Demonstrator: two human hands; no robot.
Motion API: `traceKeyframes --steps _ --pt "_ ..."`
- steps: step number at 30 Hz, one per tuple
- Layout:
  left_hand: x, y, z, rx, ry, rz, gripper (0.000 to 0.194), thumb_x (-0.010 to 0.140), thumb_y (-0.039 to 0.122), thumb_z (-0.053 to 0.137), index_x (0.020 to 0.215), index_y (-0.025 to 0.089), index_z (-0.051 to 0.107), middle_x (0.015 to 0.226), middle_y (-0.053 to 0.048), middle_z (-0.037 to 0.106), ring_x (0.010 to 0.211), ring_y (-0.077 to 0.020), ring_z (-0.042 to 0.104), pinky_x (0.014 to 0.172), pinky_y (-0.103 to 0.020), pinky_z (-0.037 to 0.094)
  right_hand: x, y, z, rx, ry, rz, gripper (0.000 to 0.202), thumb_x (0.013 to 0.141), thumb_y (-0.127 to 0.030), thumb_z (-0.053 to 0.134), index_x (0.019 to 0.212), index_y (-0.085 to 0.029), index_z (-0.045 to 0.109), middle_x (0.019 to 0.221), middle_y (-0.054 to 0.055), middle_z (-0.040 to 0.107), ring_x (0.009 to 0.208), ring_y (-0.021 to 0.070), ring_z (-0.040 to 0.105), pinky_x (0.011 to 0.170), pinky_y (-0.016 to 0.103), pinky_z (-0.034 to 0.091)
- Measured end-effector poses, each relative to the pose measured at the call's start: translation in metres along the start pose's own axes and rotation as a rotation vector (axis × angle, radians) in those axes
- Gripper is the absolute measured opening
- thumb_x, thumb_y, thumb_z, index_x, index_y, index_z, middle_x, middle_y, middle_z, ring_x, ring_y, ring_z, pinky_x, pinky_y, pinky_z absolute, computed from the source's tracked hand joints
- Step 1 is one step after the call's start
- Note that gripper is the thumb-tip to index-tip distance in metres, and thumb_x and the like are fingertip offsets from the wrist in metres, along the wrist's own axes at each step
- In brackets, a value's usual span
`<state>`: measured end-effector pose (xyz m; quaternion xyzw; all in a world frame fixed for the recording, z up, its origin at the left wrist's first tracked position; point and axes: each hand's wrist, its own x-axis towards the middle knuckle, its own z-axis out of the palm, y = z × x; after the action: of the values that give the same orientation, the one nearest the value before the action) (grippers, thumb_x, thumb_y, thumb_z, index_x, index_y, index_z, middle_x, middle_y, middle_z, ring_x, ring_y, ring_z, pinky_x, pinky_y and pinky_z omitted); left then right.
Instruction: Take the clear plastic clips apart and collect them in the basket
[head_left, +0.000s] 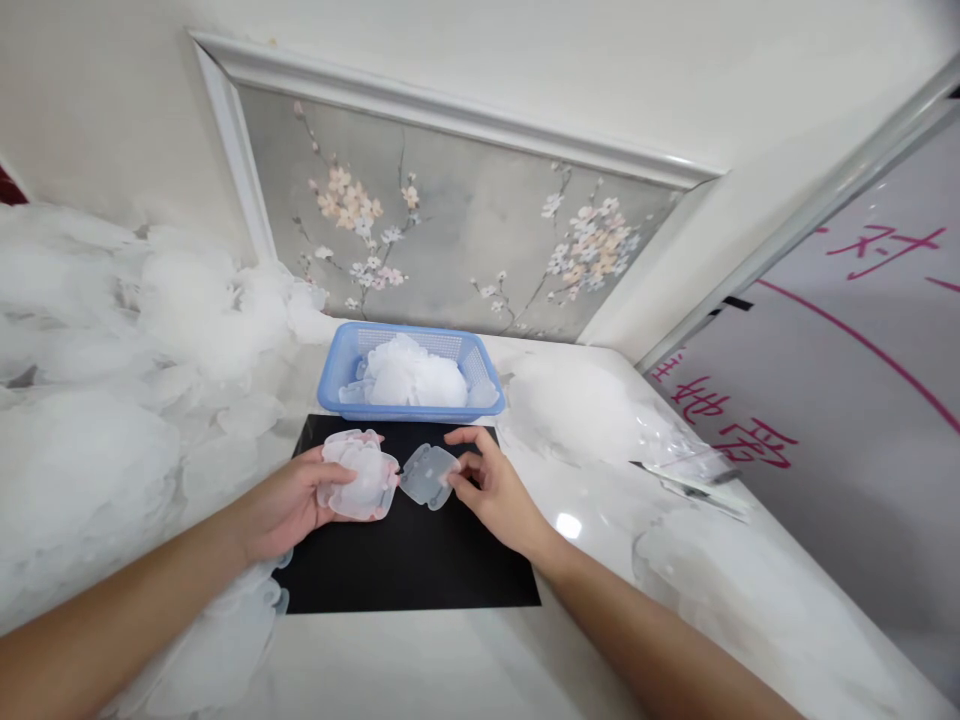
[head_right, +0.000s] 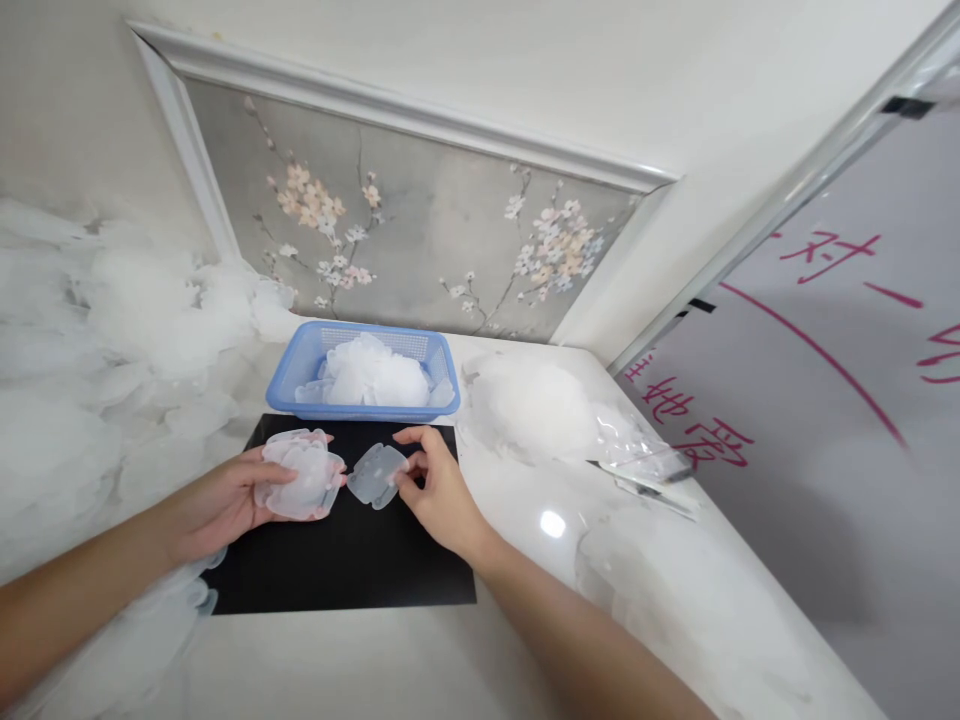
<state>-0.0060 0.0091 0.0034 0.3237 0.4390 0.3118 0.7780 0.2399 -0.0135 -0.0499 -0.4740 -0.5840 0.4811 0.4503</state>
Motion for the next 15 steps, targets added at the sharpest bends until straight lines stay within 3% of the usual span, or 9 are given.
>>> traceKeyframes --steps 4,9,15 --pt "0.002 -0.0011 -0.0029 0.028 0.015 0.04 0.048 0.081 0.009 0.07 0.126 0.015 0.056 0.119 -0.017 0.074 0.118 -0.038 0.065 0.091 -0.053 0.06 0.0001 0.0009 0.001 -0.013 -0.059 -0.004 0.036 0.08 -0.02 0.059 0.113 -0.025 0.048 0.105 0.004 0.065 0.081 0.0171 0.06 0.078 0.037 0.047" --pt "0.0045 -0.0014 -0.0052 0.036 0.006 0.063 0.047 0.081 0.013 0.073 0.125 0.016 0.057 0.122 -0.017 0.073 0.122 -0.0362 0.063 0.092 -0.049 0.06 0.0008 0.0008 -0.0001 0.032 -0.081 -0.002 0.033 0.081 -0.02 0.059 0.113 -0.024 0.051 0.099 0.003 0.066 0.087 0.0185 0.062 0.08 0.037 0.046" --pt "0.0055 -0.0008 -0.0044 -0.008 0.028 0.03 0.041 0.086 0.019 0.068 0.126 0.016 0.058 0.118 -0.018 0.074 0.121 -0.039 0.063 0.092 -0.056 0.058 0.0005 -0.0036 -0.0013 0.064 -0.083 0.023 0.03 0.081 -0.02 0.059 0.11 -0.024 0.053 0.093 0.001 0.066 0.088 0.0187 0.063 0.08 0.036 0.046"
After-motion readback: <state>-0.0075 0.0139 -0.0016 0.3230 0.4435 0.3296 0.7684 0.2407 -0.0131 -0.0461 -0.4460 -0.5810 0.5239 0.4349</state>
